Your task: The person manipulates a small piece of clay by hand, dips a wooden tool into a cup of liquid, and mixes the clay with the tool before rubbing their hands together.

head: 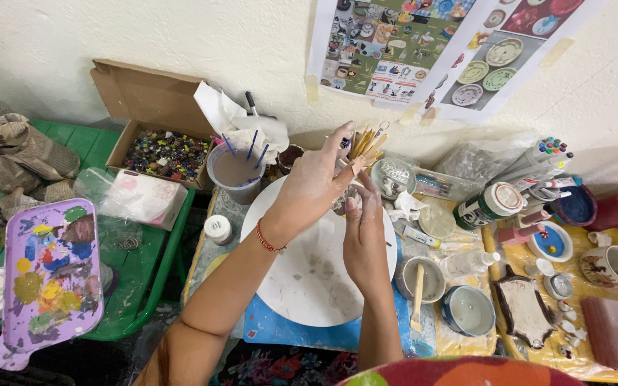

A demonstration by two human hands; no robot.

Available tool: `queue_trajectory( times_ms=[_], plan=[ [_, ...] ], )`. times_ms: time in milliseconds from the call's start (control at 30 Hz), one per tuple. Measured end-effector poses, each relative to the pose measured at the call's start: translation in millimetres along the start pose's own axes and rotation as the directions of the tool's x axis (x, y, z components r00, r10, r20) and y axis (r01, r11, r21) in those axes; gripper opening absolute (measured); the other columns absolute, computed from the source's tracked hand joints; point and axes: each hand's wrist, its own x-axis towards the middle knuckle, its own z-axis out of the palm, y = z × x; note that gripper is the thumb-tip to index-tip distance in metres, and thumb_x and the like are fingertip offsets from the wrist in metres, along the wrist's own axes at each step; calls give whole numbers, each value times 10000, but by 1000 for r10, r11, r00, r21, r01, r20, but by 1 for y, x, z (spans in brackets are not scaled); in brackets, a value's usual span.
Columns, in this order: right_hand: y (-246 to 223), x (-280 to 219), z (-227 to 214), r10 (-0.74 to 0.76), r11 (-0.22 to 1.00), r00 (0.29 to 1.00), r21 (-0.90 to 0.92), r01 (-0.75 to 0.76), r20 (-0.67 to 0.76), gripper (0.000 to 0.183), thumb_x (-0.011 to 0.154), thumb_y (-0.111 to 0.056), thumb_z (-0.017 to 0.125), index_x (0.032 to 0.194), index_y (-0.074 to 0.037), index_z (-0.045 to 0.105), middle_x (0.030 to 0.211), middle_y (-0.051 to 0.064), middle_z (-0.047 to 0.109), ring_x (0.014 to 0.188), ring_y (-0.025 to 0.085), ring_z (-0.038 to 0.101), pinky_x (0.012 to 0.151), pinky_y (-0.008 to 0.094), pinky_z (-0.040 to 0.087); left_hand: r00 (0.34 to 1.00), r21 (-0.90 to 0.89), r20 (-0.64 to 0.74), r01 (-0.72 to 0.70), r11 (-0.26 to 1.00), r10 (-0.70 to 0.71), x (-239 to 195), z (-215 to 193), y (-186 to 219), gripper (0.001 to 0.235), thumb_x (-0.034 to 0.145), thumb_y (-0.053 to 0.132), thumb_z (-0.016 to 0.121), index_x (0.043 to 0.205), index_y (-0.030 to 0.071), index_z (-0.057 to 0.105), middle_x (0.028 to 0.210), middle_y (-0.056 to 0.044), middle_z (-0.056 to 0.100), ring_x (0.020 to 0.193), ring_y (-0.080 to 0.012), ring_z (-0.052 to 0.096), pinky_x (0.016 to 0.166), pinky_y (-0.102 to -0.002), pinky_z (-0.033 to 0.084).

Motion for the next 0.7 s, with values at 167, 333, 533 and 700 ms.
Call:
queue_trajectory(
  times_ms=[167, 333, 533, 700],
  plan=[
    [4, 1, 0, -231, 920, 970, -342, 193, -74, 363, 1118, -143, 423, 1429, 43, 448, 1571, 235, 430, 1445, 360, 441, 1167, 429, 382, 999, 70, 2, 47, 996, -47, 3, 3, -7, 639, 969, 235, 638, 1518, 44, 372, 959, -181, 746, 862, -372, 730, 770, -449, 557],
    [5, -1, 2, -226, 970, 953, -136, 201, -204, 320, 1106, -130, 418, 1381, 30, 451, 1556, 215, 436, 1405, 359, 488, 1114, 385, 463, 994, -260, -73, -102, 960, 86, 6, 1, -5, 503, 1051, 233, 640, 1484, 47, 464, 1038, -160, 742, 875, -247, 753, 750, -350, 603],
    [5, -27, -52, -367, 812, 837, -578, 76, -405, 332, 1091, -131, 605, 1373, 18, 513, 1416, 197, 569, 1315, 375, 556, 1122, 434, 447, 971, -802, 236, 179, 570, 26, 9, 8, 6, 512, 1019, 265, 630, 1449, 23, 490, 1018, -117, 754, 704, -124, 711, 627, -250, 583],
    [16, -36, -105, -245, 596, 920, -796, -107, -307, 348, 986, -209, 739, 1257, -4, 666, 1232, 196, 645, 1145, 402, 587, 973, 476, 456, 892, -856, 431, 358, 372, 133, -1, 24, 13, 470, 1084, 390, 503, 1285, -12, 637, 649, -77, 612, 485, -114, 563, 428, -260, 469]
  ],
)
